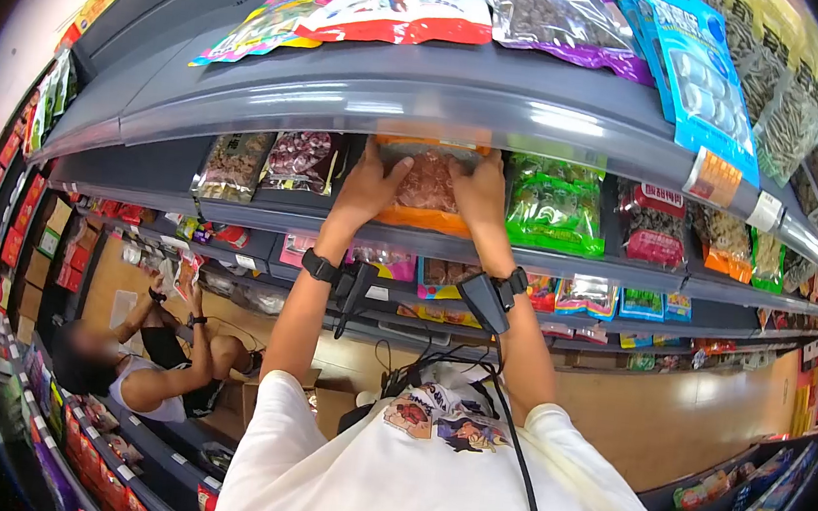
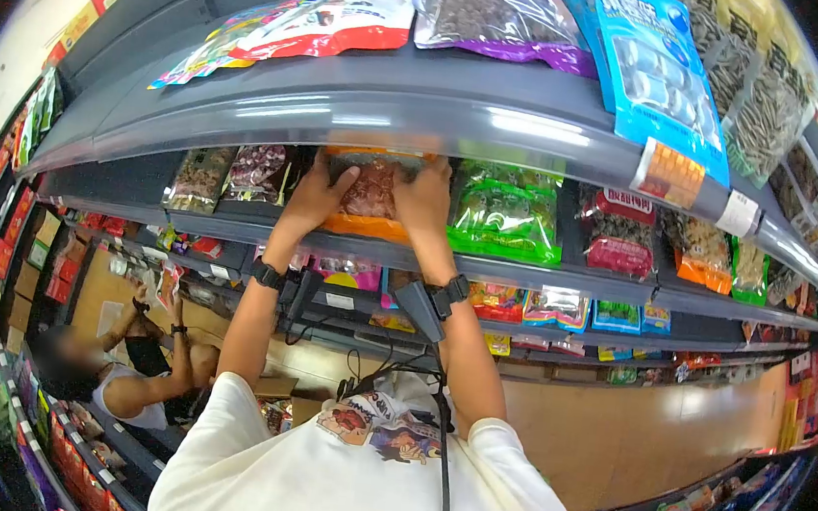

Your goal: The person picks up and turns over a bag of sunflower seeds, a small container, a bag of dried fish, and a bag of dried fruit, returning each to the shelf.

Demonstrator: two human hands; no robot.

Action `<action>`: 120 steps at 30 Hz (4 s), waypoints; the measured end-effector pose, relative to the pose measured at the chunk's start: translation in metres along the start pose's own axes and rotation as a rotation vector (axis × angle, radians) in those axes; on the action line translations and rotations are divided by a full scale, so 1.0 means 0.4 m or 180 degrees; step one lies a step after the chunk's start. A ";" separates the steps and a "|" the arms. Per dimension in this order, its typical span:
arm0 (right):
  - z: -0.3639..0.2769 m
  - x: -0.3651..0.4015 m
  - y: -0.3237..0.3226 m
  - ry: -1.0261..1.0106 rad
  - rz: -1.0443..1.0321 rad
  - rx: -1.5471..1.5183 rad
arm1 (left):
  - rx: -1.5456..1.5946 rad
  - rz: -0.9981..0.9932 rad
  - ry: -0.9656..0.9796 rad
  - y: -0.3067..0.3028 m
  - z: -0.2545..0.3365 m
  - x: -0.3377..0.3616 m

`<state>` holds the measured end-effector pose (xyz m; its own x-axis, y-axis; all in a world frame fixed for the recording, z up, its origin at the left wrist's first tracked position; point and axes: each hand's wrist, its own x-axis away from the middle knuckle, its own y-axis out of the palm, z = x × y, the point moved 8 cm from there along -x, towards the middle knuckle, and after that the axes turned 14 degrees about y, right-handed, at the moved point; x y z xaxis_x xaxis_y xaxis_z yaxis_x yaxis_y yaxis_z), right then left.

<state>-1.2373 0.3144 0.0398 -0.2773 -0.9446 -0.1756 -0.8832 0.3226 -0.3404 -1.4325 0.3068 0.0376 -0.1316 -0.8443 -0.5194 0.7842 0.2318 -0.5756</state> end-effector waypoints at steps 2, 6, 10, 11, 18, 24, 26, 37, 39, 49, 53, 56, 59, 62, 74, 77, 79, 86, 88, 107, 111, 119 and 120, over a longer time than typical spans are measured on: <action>-0.015 0.008 -0.003 -0.0213 0.0051 0.0078 | 0.0219 -0.0004 -0.0046 -0.008 -0.004 -0.009; -0.010 -0.006 0.002 -0.0156 -0.0093 0.0002 | 0.0290 0.0059 0.0044 -0.017 0.002 -0.029; -0.004 -0.005 0.005 -0.0139 -0.0075 0.0152 | 0.0698 -0.0051 0.0033 0.004 -0.048 -0.044; -0.004 0.000 0.004 -0.0191 -0.0035 0.0152 | 0.0876 -0.0092 -0.0001 0.016 -0.077 -0.046; 0.012 -0.003 0.010 0.0187 0.0065 0.0249 | 0.0858 0.0169 0.0088 -0.002 -0.043 -0.048; 0.014 0.001 0.011 0.0088 0.0126 0.0223 | 0.0809 0.0041 -0.0174 0.001 -0.030 -0.038; 0.006 0.006 0.009 0.0065 0.0063 0.0091 | 0.0730 0.0164 -0.0071 -0.002 -0.039 -0.039; -0.196 0.167 -0.051 -0.1062 -0.0115 0.0120 | -0.0364 0.1265 -0.0088 -0.207 0.056 0.097; -0.228 0.186 0.007 -0.0998 -0.0771 -0.0036 | -0.0640 0.1419 -0.0573 -0.286 0.018 0.151; -0.252 0.183 0.383 -0.0865 -0.0982 -0.0156 | -0.0694 0.1050 -0.0431 -0.369 -0.129 0.159; -0.228 0.171 0.397 -0.0573 -0.0313 -0.0671 | -0.1216 0.0692 0.0116 -0.334 -0.200 0.149; -0.218 0.169 0.415 -0.0345 -0.0204 -0.0724 | -0.1365 0.0566 0.0333 -0.352 -0.151 0.125; -0.200 0.162 0.424 -0.0159 -0.0225 -0.0997 | -0.1275 0.0514 0.0521 -0.361 -0.151 0.108; -0.188 0.183 0.412 0.0011 -0.0121 -0.1145 | -0.0720 0.0442 0.0503 -0.371 -0.189 0.094; -0.222 0.207 0.390 -0.0118 -0.0290 -0.0815 | -0.0223 -0.0101 0.0240 -0.317 -0.252 0.067; -0.193 0.194 0.404 -0.0339 -0.0175 -0.0531 | 0.0086 -0.0203 0.0092 -0.316 -0.253 0.057; -0.203 0.185 0.403 -0.0422 -0.0117 -0.0284 | 0.0394 -0.0235 0.0006 -0.331 -0.262 0.053; -0.198 0.174 0.391 -0.0094 -0.0359 0.0032 | 0.0174 -0.0226 -0.0047 -0.348 -0.240 0.083; -0.211 0.189 0.388 -0.0504 -0.0045 0.0441 | 0.0233 -0.0200 -0.0051 -0.351 -0.227 0.097; -0.230 0.282 0.379 -0.0460 -0.0155 0.1223 | -0.0553 -0.0475 0.0365 -0.362 -0.180 0.142; -0.222 0.301 0.376 -0.0499 -0.0270 0.1513 | -0.0504 -0.0538 0.0373 -0.366 -0.174 0.147; -0.314 0.330 0.333 -0.0886 -0.0433 0.1760 | -0.0745 0.0502 -0.0454 -0.610 -0.257 0.160; -0.346 0.335 0.333 -0.0853 -0.0535 0.1591 | -0.0892 0.0763 -0.0555 -0.661 -0.286 0.159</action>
<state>-1.4444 0.2224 0.0987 0.0137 -0.9579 -0.2867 -0.6035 0.2207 -0.7662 -1.7178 0.2472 0.0845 0.1584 -0.8141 -0.5587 0.5813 0.5343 -0.6137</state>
